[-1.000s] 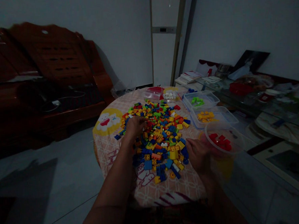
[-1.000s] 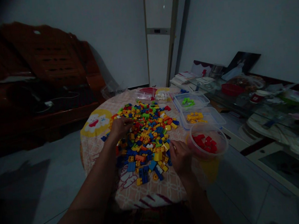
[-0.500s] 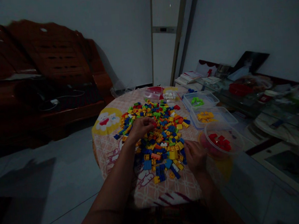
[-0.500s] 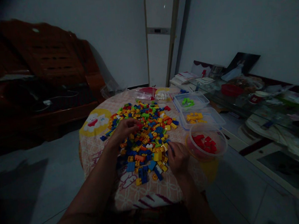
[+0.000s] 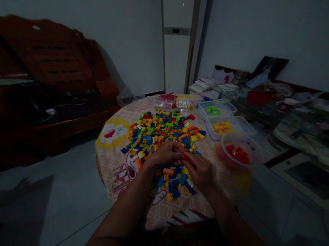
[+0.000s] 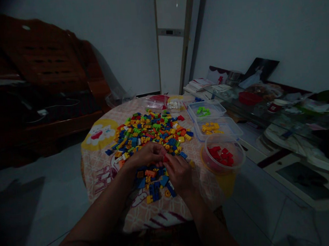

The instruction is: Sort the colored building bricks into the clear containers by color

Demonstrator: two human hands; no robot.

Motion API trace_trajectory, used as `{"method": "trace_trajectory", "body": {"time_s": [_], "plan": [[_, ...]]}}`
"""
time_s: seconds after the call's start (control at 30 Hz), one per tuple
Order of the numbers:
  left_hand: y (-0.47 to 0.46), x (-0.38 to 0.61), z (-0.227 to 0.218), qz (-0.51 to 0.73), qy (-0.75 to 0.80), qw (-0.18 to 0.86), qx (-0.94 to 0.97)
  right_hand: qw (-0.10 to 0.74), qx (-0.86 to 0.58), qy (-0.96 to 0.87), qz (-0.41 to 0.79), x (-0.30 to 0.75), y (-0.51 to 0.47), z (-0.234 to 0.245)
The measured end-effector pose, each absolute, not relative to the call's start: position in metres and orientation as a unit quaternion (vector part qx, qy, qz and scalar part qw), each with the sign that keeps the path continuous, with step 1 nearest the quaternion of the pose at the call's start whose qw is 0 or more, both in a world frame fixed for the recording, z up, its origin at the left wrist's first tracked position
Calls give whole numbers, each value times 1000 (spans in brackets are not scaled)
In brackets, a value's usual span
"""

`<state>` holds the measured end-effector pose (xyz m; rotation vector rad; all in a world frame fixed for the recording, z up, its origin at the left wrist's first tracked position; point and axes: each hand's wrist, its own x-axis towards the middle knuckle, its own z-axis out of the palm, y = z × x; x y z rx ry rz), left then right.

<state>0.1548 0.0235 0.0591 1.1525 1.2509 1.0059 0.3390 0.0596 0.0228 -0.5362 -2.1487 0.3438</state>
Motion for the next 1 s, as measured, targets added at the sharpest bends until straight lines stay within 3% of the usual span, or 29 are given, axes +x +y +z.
{"method": "trace_trajectory", "body": {"time_s": [0.17,0.47,0.67,0.83,1.0], "plan": [[24,148,58,436,531,529,498,438,-253,-853,130,350,64,28],[23,105,55,672,610,263,328,464,-479,-744,40,415,104,59],[14,82,51,716,634,164,244,427,-540,-723,-53,434,119,57],[12,73,41,661,692,117,264,438,-485,-757,-8,418,107,51],[20,83,42,414,810,45,413,436,-352,-825,77,392,92,32]]}}
